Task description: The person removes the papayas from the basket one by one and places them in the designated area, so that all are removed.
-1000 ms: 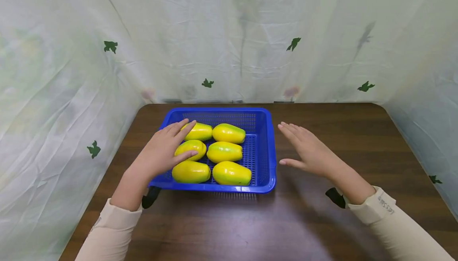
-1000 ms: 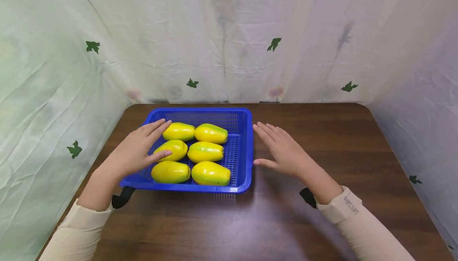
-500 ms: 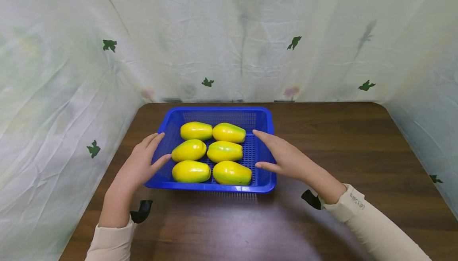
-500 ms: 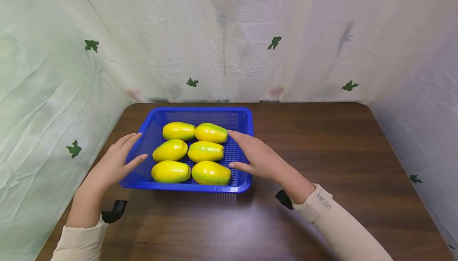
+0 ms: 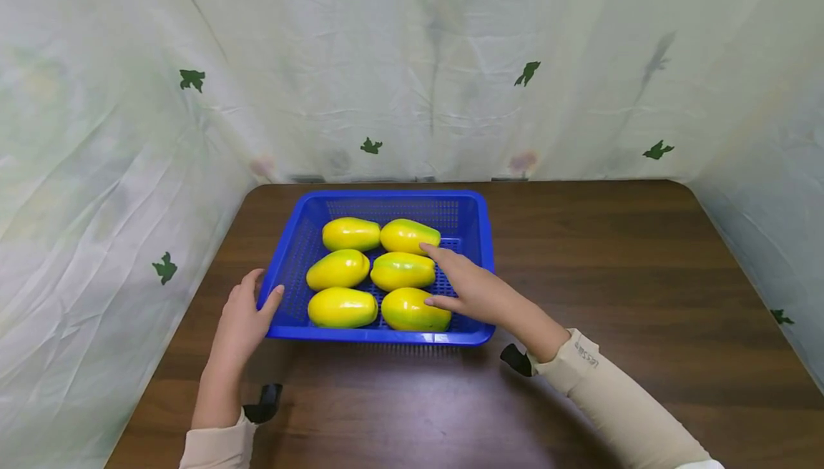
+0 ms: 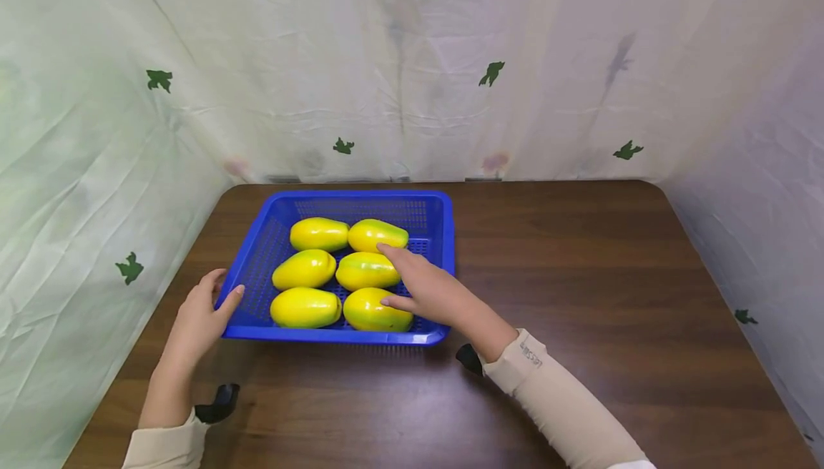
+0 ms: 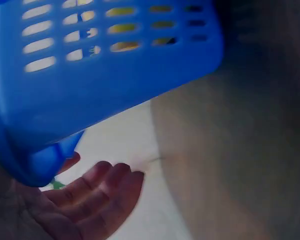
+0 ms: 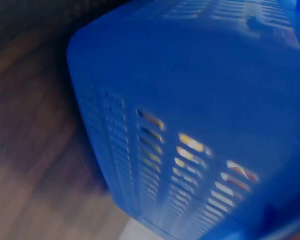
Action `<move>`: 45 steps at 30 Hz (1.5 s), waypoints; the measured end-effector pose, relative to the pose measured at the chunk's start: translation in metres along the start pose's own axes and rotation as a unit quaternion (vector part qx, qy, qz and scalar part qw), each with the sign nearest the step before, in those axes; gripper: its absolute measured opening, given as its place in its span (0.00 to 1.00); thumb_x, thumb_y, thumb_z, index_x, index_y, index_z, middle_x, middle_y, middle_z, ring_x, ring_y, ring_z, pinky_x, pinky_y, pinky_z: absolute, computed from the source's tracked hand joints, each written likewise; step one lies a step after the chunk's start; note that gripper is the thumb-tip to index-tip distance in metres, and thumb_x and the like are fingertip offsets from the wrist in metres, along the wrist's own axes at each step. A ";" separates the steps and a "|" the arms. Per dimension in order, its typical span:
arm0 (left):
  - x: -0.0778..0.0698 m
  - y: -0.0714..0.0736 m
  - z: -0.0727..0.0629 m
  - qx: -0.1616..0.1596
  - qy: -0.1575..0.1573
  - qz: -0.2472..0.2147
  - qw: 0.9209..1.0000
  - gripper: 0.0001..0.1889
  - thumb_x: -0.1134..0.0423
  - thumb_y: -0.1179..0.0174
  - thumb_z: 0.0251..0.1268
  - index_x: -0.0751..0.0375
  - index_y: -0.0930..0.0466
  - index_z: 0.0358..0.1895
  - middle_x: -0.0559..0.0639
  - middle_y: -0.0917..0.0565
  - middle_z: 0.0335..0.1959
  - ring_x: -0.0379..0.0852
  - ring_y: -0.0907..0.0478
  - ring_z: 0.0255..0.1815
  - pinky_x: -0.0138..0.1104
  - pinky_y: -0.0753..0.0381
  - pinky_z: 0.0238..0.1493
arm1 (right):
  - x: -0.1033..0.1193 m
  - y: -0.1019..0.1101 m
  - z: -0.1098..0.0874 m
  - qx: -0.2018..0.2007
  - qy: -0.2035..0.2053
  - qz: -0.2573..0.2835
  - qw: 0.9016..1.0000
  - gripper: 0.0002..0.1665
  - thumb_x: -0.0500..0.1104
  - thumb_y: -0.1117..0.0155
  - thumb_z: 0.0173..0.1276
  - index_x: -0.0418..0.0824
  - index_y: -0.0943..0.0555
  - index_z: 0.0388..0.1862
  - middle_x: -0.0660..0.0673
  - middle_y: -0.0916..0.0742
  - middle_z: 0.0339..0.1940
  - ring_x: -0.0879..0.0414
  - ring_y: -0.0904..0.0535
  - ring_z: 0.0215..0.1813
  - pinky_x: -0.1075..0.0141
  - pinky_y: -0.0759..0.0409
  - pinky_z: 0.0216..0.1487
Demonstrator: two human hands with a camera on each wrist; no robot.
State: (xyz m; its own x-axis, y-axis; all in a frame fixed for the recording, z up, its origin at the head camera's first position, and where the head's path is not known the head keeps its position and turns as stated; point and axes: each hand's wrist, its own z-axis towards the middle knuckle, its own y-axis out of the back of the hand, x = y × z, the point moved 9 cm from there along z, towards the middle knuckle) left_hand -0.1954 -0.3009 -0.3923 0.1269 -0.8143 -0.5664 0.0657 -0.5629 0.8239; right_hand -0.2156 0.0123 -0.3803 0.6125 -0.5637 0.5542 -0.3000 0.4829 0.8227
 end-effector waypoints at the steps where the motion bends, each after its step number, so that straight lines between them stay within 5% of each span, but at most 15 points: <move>1: 0.004 -0.001 -0.001 -0.004 0.011 -0.022 1.000 0.32 0.47 0.58 0.68 0.69 0.47 0.65 0.72 0.34 0.53 0.66 0.34 0.51 0.57 0.35 0.48 | 0.000 -0.003 0.002 0.005 -0.003 0.004 1.000 0.45 0.52 0.41 0.63 0.43 0.52 0.71 0.44 0.40 0.68 0.51 0.44 0.67 0.57 0.42 0.63; 4: 0.013 -0.006 -0.003 -0.014 0.039 -0.097 0.994 0.29 0.48 0.60 0.69 0.64 0.44 0.66 0.68 0.30 0.53 0.62 0.31 0.51 0.51 0.32 0.46 | -0.002 -0.009 0.007 0.018 -0.013 0.009 1.000 0.44 0.52 0.41 0.63 0.42 0.51 0.71 0.44 0.38 0.67 0.52 0.43 0.66 0.58 0.42 0.63; 9: 0.025 -0.014 -0.006 -0.017 0.081 -0.207 0.975 0.29 0.47 0.59 0.68 0.57 0.44 0.67 0.65 0.29 0.53 0.53 0.26 0.43 0.34 0.25 0.36 | -0.004 -0.016 0.013 0.044 -0.041 0.017 0.998 0.43 0.53 0.42 0.63 0.45 0.50 0.70 0.42 0.35 0.65 0.53 0.40 0.64 0.59 0.39 0.61; 14: 0.032 -0.019 -0.007 -0.032 0.102 -0.257 0.960 0.28 0.47 0.56 0.67 0.55 0.42 0.67 0.65 0.28 0.52 0.42 0.25 0.35 0.28 0.24 0.30 | -0.007 -0.025 0.017 0.082 -0.064 0.025 0.994 0.42 0.52 0.41 0.62 0.45 0.48 0.70 0.40 0.32 0.62 0.53 0.34 0.60 0.59 0.34 0.57; 23: 0.033 -0.019 -0.009 -0.050 0.120 -0.297 0.946 0.27 0.48 0.53 0.66 0.55 0.39 0.66 0.66 0.28 0.51 0.38 0.23 0.31 0.28 0.23 0.29 | -0.010 -0.037 0.022 0.134 -0.062 -0.005 0.989 0.37 0.51 0.39 0.61 0.44 0.40 0.66 0.45 0.28 0.61 0.54 0.33 0.60 0.61 0.36 0.58; 32: 0.036 -0.020 -0.008 -0.057 0.129 -0.303 0.943 0.27 0.48 0.52 0.65 0.53 0.37 0.65 0.64 0.28 0.51 0.37 0.23 0.31 0.28 0.23 0.29 | -0.009 -0.043 0.020 0.179 -0.070 -0.020 0.981 0.37 0.51 0.37 0.59 0.47 0.37 0.65 0.43 0.19 0.45 0.55 0.25 0.40 0.62 0.28 0.44; 45: 0.037 -0.020 -0.009 -0.066 0.137 -0.299 0.942 0.26 0.48 0.53 0.66 0.53 0.37 0.65 0.63 0.27 0.50 0.38 0.24 0.32 0.26 0.23 0.30 | -0.009 -0.047 0.019 0.186 -0.046 -0.028 0.981 0.37 0.50 0.36 0.58 0.48 0.37 0.66 0.44 0.21 0.50 0.57 0.26 0.43 0.63 0.29 0.47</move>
State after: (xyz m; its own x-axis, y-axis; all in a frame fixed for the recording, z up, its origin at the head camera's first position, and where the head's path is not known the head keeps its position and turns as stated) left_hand -0.1830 -0.3180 -0.4296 0.2779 -0.2789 -0.9192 0.3266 -0.8725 0.3634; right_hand -0.2205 -0.0186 -0.4216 0.5714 -0.6491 0.5022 -0.5245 0.1818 0.8318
